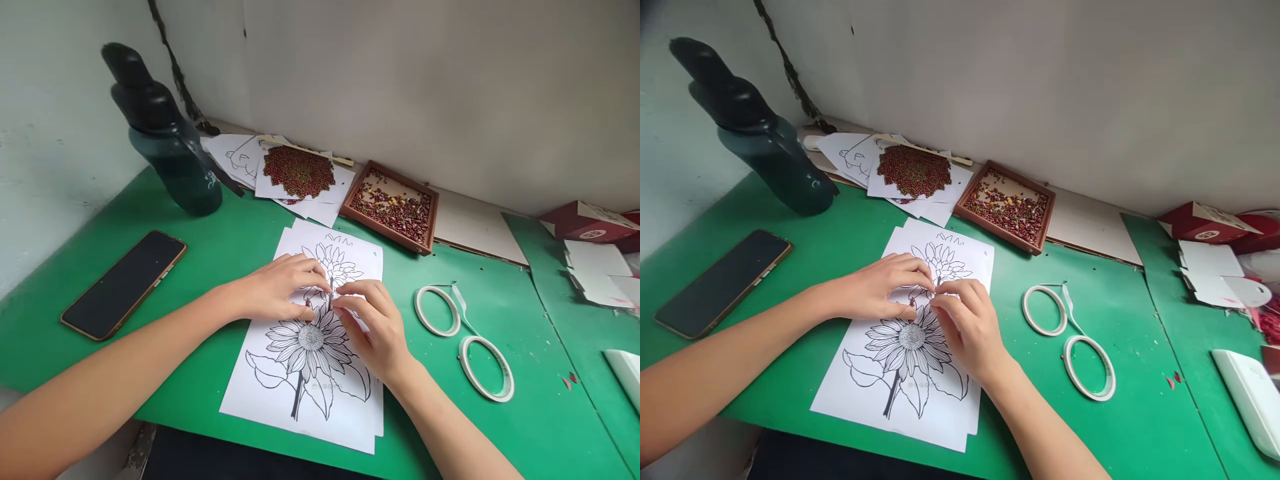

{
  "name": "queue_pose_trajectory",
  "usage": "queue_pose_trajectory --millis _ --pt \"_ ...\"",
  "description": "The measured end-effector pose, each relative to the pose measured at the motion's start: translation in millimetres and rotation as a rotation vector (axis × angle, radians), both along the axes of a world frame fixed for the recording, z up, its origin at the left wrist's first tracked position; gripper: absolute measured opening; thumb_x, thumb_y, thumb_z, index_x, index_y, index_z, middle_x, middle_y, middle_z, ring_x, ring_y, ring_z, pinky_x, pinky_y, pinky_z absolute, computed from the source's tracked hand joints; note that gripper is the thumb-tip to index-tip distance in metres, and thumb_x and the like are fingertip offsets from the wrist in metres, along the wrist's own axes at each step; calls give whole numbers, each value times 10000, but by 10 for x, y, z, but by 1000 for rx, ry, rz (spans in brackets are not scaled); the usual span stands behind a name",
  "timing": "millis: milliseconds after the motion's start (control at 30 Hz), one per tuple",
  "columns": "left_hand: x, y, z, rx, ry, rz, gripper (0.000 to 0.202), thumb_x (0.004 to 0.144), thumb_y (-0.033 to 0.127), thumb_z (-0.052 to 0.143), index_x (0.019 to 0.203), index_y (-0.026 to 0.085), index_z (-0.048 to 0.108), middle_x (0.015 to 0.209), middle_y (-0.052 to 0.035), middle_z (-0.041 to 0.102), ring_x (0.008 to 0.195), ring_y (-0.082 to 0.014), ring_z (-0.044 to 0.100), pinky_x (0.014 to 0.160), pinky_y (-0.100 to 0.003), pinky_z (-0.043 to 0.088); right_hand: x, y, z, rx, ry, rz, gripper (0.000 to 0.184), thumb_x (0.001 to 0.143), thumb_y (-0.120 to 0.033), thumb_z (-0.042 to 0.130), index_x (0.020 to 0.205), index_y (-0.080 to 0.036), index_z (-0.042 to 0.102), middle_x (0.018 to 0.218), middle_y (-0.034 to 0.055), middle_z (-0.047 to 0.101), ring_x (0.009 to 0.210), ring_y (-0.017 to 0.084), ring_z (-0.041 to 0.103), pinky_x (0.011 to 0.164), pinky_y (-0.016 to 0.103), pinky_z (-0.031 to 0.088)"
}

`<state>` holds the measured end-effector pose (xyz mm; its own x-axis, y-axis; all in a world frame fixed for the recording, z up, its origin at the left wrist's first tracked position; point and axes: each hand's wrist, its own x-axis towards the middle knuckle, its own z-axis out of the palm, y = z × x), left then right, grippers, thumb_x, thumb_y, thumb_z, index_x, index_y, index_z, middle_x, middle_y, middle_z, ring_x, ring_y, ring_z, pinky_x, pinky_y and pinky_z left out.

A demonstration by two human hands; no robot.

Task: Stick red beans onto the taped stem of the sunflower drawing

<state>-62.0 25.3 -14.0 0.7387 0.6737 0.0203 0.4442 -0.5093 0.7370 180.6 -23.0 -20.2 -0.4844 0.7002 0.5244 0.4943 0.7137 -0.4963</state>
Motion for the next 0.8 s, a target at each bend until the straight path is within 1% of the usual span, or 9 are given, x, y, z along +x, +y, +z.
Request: queue_pose_trajectory --millis 133,233,333,533,733,800 --pt "-5 4 -6 -12 -20 3 310 928 308 718 1237 312 692 1300 -23 663 1242 -251 579 1074 -425 433 41 -14 -2 -42 6 29 326 950 -43 615 1156 -295 618 1087 64 698 980 242 638 799 436 568" --pt "1 5 -16 -7 -17 15 239 982 306 653 1217 303 695 1280 -24 674 1225 -240 588 1060 -418 442 21 -54 -9 -58 8 38 326 953 -52 615 1162 -302 614 1104 62 702 977 242 635 807 441 567" --pt "16 4 -24 10 -7 16 211 1006 279 615 1203 294 690 1264 -25 682 1219 -236 594 1041 -408 446 -25 -93 2 -77 -1 37 317 957 -54 610 1149 -306 616 1108 58 706 977 239 632 818 438 565" --pt "32 1 -31 47 -6 22 221 1010 199 571 1184 271 687 1254 -19 686 1209 -224 604 1040 -404 439 -124 -137 -10 -120 -30 103 291 953 -54 618 1127 -287 626 1095 49 721 997 239 618 858 444 567" --pt "-9 29 -51 26 -52 -9 291 968 97 559 1177 260 681 1242 -14 691 1193 -215 600 1047 -402 431 -132 -107 -37 -141 -42 58 276 951 -52 634 1097 -286 642 1068 52 712 991 242 600 831 443 559" --pt "-23 35 -55 14 -61 -15 295 967 101 559 1184 259 681 1248 -18 694 1197 -218 600 1054 -401 427 -130 -101 -42 -145 -43 51 273 949 -45 635 1090 -280 644 1064 55 710 985 242 600 828 444 552"
